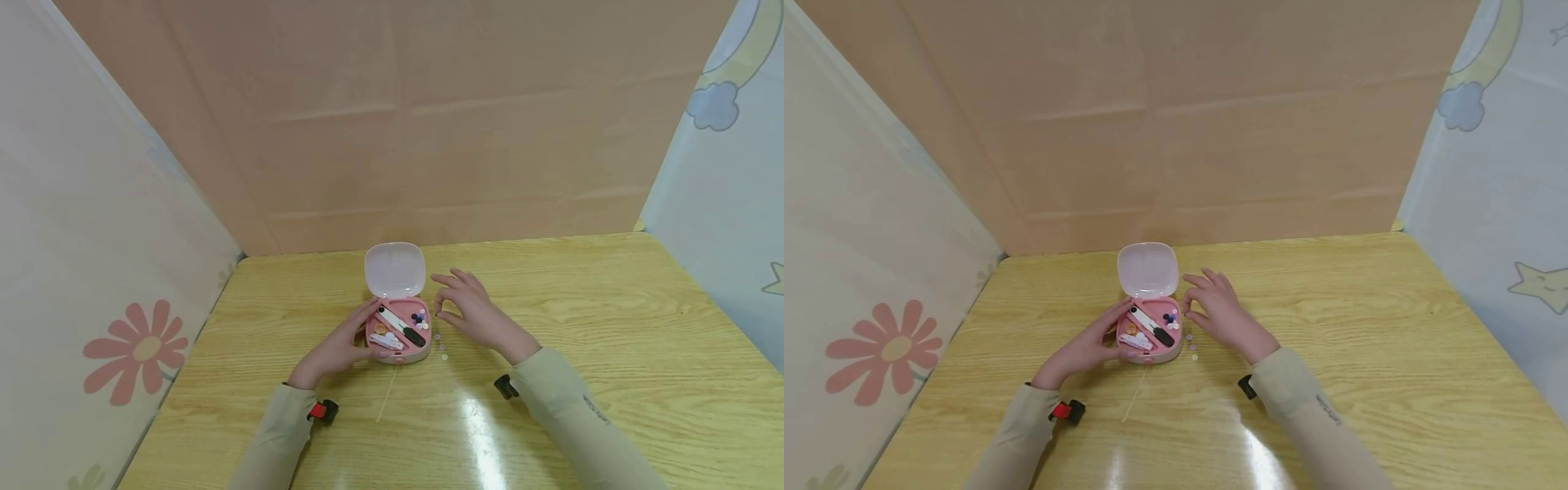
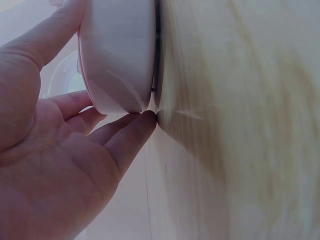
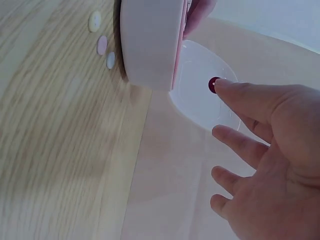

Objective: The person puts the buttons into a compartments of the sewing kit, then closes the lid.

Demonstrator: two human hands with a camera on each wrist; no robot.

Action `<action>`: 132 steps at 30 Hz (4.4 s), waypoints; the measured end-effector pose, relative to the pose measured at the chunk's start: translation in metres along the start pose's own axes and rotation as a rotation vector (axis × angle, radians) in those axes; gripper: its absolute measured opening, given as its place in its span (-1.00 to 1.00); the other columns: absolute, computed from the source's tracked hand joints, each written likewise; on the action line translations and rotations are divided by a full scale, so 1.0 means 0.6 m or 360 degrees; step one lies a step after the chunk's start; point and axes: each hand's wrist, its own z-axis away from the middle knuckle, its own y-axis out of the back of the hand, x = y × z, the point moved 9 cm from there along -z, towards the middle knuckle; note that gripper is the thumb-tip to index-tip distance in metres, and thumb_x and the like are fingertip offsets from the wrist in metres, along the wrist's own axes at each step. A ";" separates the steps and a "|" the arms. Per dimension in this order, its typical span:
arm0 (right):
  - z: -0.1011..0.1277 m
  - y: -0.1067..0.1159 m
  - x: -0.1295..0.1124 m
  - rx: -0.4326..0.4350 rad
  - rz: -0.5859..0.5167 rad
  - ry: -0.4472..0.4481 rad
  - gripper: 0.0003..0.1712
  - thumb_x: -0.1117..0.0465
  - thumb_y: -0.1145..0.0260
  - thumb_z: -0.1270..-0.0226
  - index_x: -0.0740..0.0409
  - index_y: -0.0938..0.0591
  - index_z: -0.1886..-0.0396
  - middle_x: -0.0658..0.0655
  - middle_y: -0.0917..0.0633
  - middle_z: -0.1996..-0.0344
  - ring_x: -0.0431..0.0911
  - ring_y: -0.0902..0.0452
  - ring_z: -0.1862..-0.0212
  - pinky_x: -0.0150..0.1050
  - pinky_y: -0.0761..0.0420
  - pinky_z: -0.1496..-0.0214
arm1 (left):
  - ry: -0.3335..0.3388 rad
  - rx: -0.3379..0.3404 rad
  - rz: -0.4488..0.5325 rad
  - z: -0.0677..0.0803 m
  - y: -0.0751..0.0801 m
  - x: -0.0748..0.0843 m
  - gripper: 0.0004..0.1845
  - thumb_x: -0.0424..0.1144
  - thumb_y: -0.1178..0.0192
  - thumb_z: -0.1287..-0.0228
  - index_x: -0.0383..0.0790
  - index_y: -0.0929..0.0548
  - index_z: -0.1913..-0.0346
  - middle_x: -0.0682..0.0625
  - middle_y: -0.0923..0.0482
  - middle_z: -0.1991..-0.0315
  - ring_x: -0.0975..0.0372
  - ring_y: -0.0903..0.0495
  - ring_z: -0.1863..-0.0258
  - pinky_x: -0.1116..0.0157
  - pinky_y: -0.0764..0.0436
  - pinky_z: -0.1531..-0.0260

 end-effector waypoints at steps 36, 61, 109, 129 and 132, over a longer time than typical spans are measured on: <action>-0.037 -0.032 -0.021 0.0052 0.0055 0.0149 -0.84 0.32 -0.43 -0.16 0.03 -0.60 0.44 0.24 -0.46 -0.25 0.22 -0.11 -0.37 0.18 0.02 -0.40 | 0.0042 0.0021 0.0325 -0.009 0.009 -0.021 0.03 -0.29 -0.44 -0.04 0.03 -0.03 -0.51 -0.01 0.00 -0.48 0.02 -0.13 -0.39 0.12 -0.29 -0.29; -0.042 -0.050 -0.014 0.0092 0.0052 0.0133 -0.87 0.35 -0.40 -0.19 0.05 -0.62 0.42 0.24 -0.50 -0.19 0.22 -0.13 -0.36 0.21 -0.04 -0.37 | 0.0041 0.0021 0.0318 -0.006 0.009 -0.015 0.04 -0.32 -0.44 -0.04 -0.02 -0.03 -0.51 -0.01 0.00 -0.47 0.01 -0.13 -0.39 0.13 -0.28 -0.29; 0.024 -0.032 0.048 0.0125 -0.0040 -0.0253 -0.89 0.26 -0.40 -0.19 0.10 -0.64 0.29 0.36 -0.46 -0.20 0.39 -0.07 -0.34 0.39 0.14 -0.33 | 0.0036 -0.0006 0.0312 0.009 0.016 0.040 -0.02 -0.42 -0.38 -0.10 -0.26 -0.01 -0.50 -0.25 0.03 -0.47 -0.11 -0.10 -0.38 -0.03 -0.22 -0.29; 0.037 -0.051 0.072 0.0062 -0.0113 -0.0426 -0.89 0.24 -0.38 -0.18 0.10 -0.64 0.29 0.43 -0.44 -0.20 0.47 -0.06 -0.32 0.46 0.11 -0.28 | 0.0040 -0.0004 0.0297 0.009 0.015 0.038 -0.02 -0.45 -0.37 -0.09 -0.29 0.00 -0.50 -0.26 0.03 -0.46 -0.11 -0.11 -0.38 -0.01 -0.25 -0.28; 0.037 -0.056 0.074 0.0049 -0.0158 -0.0408 -0.88 0.26 -0.39 -0.16 0.13 -0.64 0.29 0.42 -0.48 -0.16 0.47 -0.11 -0.29 0.43 0.07 -0.29 | 0.0042 -0.0006 0.0296 0.009 0.015 0.040 -0.02 -0.45 -0.37 -0.09 -0.29 0.00 -0.50 -0.26 0.03 -0.46 -0.12 -0.10 -0.39 -0.02 -0.26 -0.28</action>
